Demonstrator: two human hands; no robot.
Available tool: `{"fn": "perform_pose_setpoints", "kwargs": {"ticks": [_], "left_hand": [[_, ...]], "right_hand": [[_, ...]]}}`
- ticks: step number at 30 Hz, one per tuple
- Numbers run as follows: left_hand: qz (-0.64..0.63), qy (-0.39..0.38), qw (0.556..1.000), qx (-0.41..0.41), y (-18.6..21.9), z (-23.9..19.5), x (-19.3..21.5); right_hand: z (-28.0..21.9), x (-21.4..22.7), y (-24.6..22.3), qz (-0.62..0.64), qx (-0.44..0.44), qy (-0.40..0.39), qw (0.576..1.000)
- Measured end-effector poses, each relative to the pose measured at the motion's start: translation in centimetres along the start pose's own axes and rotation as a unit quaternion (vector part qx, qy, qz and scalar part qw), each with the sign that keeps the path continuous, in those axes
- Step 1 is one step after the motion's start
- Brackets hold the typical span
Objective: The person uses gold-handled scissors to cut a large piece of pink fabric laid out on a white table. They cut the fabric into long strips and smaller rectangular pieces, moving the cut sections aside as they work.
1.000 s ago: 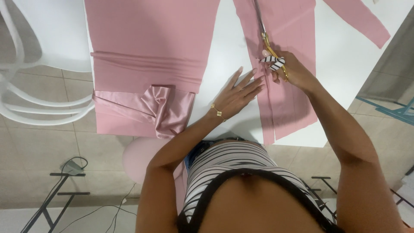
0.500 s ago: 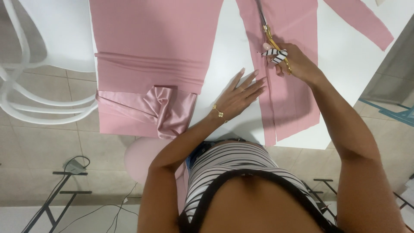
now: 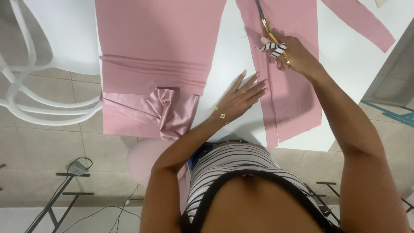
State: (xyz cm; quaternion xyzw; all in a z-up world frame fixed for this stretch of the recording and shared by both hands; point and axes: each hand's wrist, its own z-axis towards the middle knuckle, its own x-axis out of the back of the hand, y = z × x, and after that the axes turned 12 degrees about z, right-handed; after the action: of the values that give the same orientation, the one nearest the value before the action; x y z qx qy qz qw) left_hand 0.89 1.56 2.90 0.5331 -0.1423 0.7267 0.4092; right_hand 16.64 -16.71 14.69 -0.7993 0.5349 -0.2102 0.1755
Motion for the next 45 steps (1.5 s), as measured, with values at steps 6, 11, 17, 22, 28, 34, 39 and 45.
{"fn": "perform_pose_setpoints", "kwargs": {"ticks": [6,11,17,22,28,34,39,45], "left_hand": [[0.007,0.005,1.000,0.002,-0.1,0.3,0.6],[0.011,-0.015,1.000,-0.007,0.0,0.1,0.5],[0.016,0.000,1.000,-0.008,-0.2,0.1,0.7],[0.017,-0.002,1.000,-0.011,-0.1,0.1,0.6],[0.022,-0.041,0.999,-0.018,-0.2,0.3,1.0],[0.008,-0.037,0.999,-0.017,0.0,-0.1,0.3],[0.026,-0.041,0.999,-0.017,0.2,-0.3,-0.3],[0.028,-0.019,0.999,-0.011,0.0,0.1,0.4]], "right_hand": [[0.9,1.0,1.0,-0.037,0.059,-0.021,0.997],[1.0,0.5,-0.2,-0.054,0.062,-0.037,0.996],[1.8,0.5,-0.5,-0.034,0.074,-0.019,0.997],[2.1,0.3,-0.9,-0.030,0.071,-0.035,0.996],[2.6,0.2,-2.2,-0.048,0.066,-0.044,0.996],[3.8,0.9,-1.5,-0.007,0.088,-0.040,0.995],[3.9,0.8,-2.8,-0.055,0.077,-0.048,0.994],[5.1,0.3,-2.6,0.015,0.052,-0.010,0.998]]}}
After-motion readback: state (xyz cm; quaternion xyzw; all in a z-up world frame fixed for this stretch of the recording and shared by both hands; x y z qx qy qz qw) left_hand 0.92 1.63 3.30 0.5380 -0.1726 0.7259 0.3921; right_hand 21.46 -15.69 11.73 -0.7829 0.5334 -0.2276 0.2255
